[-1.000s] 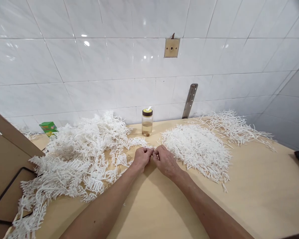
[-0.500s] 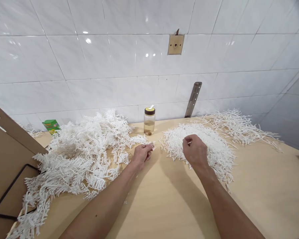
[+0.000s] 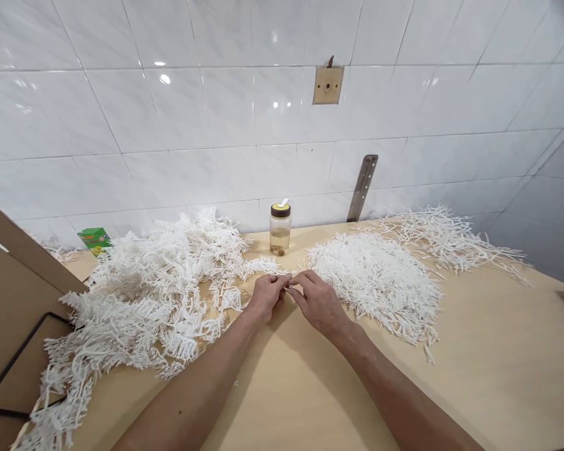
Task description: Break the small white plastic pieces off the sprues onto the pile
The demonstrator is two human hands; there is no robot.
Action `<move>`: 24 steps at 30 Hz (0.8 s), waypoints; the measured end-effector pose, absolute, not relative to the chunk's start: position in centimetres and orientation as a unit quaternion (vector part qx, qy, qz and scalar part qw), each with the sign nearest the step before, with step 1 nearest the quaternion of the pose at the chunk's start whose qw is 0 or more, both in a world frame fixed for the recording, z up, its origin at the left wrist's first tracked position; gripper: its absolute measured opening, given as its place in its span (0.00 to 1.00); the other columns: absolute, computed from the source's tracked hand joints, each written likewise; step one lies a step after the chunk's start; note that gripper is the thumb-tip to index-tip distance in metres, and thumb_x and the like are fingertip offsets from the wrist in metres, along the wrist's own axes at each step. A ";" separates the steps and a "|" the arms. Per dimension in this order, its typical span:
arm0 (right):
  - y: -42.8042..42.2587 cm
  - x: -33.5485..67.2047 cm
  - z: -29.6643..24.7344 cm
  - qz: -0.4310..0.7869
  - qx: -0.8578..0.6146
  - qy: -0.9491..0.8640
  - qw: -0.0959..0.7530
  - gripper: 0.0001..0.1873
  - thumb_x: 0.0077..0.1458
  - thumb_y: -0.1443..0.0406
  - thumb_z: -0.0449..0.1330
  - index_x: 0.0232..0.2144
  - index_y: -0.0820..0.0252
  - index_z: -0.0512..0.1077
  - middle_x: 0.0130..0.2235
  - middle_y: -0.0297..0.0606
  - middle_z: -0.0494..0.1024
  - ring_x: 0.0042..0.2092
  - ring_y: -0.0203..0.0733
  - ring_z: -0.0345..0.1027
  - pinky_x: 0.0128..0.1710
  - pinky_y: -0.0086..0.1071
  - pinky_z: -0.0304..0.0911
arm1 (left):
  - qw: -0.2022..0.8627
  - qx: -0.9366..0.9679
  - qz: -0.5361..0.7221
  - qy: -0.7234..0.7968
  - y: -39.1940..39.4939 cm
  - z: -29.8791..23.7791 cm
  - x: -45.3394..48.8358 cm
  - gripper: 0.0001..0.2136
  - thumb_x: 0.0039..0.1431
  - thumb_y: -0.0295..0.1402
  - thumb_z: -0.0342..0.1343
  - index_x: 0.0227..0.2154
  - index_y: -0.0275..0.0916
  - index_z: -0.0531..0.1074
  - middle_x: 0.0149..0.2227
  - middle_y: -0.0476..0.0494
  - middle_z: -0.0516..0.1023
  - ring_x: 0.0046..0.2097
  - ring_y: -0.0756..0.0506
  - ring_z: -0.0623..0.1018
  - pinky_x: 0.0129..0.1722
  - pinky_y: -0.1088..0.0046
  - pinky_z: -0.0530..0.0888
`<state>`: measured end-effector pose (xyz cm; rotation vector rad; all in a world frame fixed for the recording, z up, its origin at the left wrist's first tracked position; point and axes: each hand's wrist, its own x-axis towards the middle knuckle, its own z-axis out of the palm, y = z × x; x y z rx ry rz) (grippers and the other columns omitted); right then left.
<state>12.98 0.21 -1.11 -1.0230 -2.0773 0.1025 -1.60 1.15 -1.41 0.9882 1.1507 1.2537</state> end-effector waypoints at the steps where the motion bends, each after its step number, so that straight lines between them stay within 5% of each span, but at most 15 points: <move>1: 0.3 13.0 -1.3 0.035 -0.410 -0.820 0.399 0.06 0.62 0.66 0.54 0.37 0.57 0.72 0.41 0.41 0.75 0.36 0.41 0.71 0.35 0.33 0.65 | 0.555 0.422 0.526 0.488 1.1 -1.4 -1.6 0.20 0.43 0.49 0.66 0.20 0.35 0.70 0.15 0.55 0.60 0.18 0.56 0.56 0.18 0.76 0.50; 24: -0.2 11.2 -2.7 0.027 -0.383 -0.853 0.354 0.06 0.59 0.70 0.50 0.30 0.57 0.63 0.31 0.36 0.69 0.28 0.37 0.62 0.27 0.30 0.56 | 0.524 0.393 0.578 0.487 1.5 -1.7 -1.7 0.21 0.42 0.48 0.65 0.17 0.38 0.63 0.13 0.56 0.59 0.17 0.56 0.55 0.18 0.76 0.51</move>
